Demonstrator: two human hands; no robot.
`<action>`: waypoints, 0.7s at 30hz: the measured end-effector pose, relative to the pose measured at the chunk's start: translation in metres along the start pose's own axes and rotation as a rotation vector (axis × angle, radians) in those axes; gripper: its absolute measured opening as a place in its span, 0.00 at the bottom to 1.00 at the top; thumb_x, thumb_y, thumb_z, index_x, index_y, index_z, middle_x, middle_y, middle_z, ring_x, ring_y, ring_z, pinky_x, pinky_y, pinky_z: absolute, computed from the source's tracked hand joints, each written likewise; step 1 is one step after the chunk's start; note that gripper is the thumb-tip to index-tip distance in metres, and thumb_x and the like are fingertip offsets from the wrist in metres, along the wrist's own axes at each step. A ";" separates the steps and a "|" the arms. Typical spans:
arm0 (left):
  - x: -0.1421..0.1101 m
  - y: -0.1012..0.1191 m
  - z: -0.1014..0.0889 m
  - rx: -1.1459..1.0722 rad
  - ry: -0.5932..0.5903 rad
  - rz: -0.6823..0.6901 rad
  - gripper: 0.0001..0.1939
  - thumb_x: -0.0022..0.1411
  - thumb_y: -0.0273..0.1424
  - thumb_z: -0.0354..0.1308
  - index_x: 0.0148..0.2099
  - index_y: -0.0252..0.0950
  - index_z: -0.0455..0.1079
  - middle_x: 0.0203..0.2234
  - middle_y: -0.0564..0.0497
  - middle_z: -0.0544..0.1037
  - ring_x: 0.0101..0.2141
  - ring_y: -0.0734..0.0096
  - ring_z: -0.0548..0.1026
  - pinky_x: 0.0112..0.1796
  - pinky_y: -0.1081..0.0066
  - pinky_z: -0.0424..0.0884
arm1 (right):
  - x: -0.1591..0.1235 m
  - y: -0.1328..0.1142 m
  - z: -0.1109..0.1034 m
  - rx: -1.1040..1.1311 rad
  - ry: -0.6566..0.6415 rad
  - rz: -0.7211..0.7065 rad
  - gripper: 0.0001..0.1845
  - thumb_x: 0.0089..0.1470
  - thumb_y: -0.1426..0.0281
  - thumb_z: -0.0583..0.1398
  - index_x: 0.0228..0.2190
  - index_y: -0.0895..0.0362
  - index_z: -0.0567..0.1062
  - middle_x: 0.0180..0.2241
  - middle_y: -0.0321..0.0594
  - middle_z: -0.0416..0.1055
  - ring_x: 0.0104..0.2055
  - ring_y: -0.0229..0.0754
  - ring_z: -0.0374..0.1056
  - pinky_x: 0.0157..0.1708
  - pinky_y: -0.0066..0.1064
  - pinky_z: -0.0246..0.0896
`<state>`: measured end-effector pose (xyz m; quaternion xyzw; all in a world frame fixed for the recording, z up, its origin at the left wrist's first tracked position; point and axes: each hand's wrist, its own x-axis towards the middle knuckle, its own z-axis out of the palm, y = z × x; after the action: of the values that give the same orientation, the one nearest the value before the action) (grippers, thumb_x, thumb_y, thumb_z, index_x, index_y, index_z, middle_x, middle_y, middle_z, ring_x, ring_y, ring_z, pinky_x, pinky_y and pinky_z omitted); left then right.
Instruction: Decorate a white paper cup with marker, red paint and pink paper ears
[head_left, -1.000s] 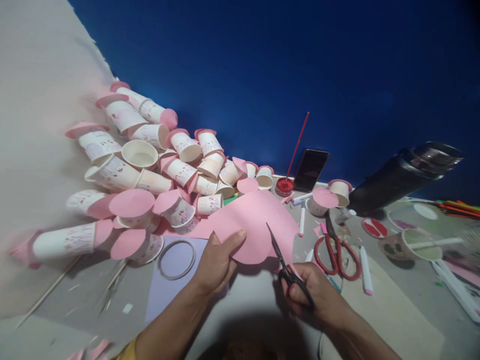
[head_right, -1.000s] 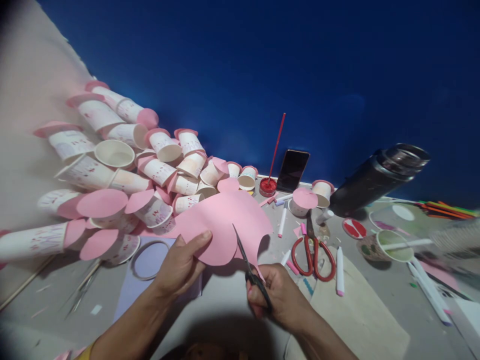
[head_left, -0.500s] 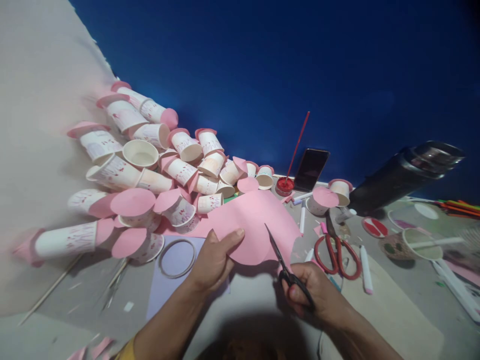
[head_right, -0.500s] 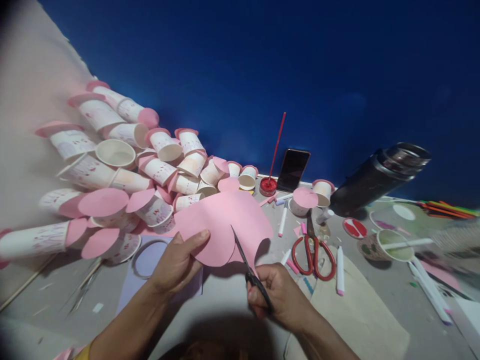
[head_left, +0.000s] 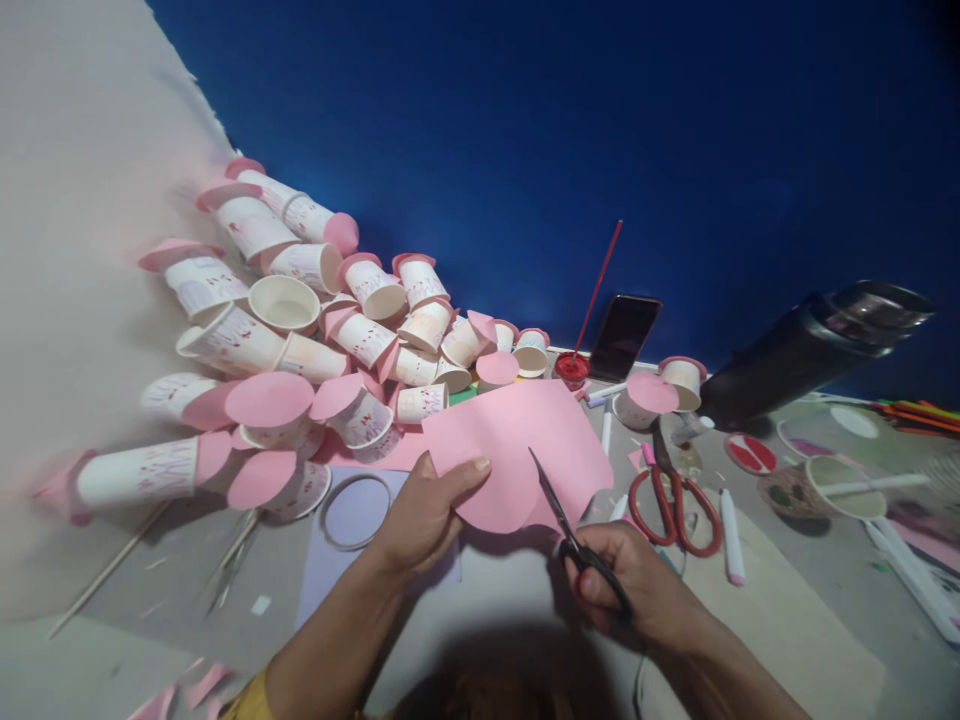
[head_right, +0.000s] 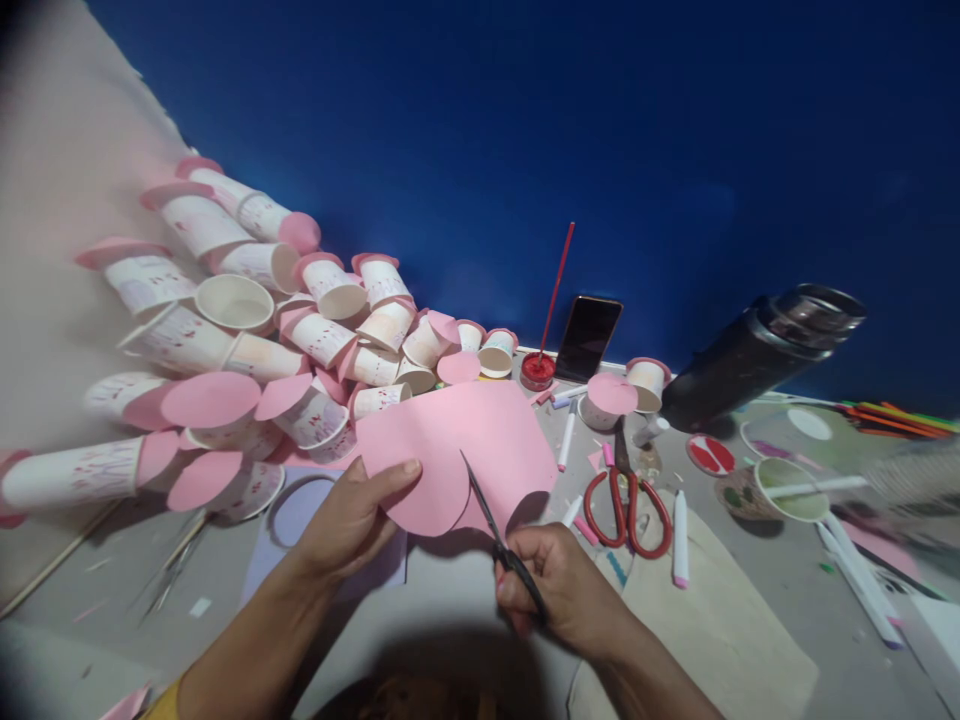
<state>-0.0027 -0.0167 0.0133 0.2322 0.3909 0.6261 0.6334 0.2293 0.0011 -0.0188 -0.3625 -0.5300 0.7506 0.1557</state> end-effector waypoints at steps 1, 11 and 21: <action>0.000 0.000 -0.001 0.003 -0.001 0.003 0.27 0.56 0.33 0.75 0.58 0.31 0.77 0.39 0.41 0.87 0.39 0.54 0.86 0.41 0.64 0.82 | 0.000 -0.001 0.000 -0.002 0.000 0.001 0.32 0.41 0.42 0.72 0.19 0.57 0.69 0.14 0.31 0.62 0.16 0.30 0.51 0.19 0.25 0.43; 0.001 0.003 -0.006 0.090 -0.019 -0.026 0.19 0.53 0.36 0.75 0.44 0.29 0.81 0.37 0.41 0.87 0.36 0.56 0.84 0.38 0.65 0.80 | 0.001 -0.002 -0.003 0.003 -0.045 0.010 0.37 0.37 0.36 0.72 0.21 0.58 0.70 0.14 0.32 0.64 0.16 0.30 0.53 0.19 0.25 0.44; -0.001 0.009 -0.007 0.149 -0.036 -0.034 0.18 0.53 0.36 0.76 0.41 0.30 0.81 0.33 0.42 0.85 0.31 0.64 0.81 0.35 0.70 0.75 | -0.001 -0.005 -0.002 -0.045 -0.033 0.006 0.38 0.38 0.35 0.70 0.21 0.57 0.70 0.14 0.32 0.63 0.17 0.31 0.53 0.20 0.25 0.48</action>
<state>-0.0129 -0.0184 0.0165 0.2831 0.4290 0.5802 0.6318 0.2311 0.0039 -0.0146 -0.3551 -0.5483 0.7447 0.1366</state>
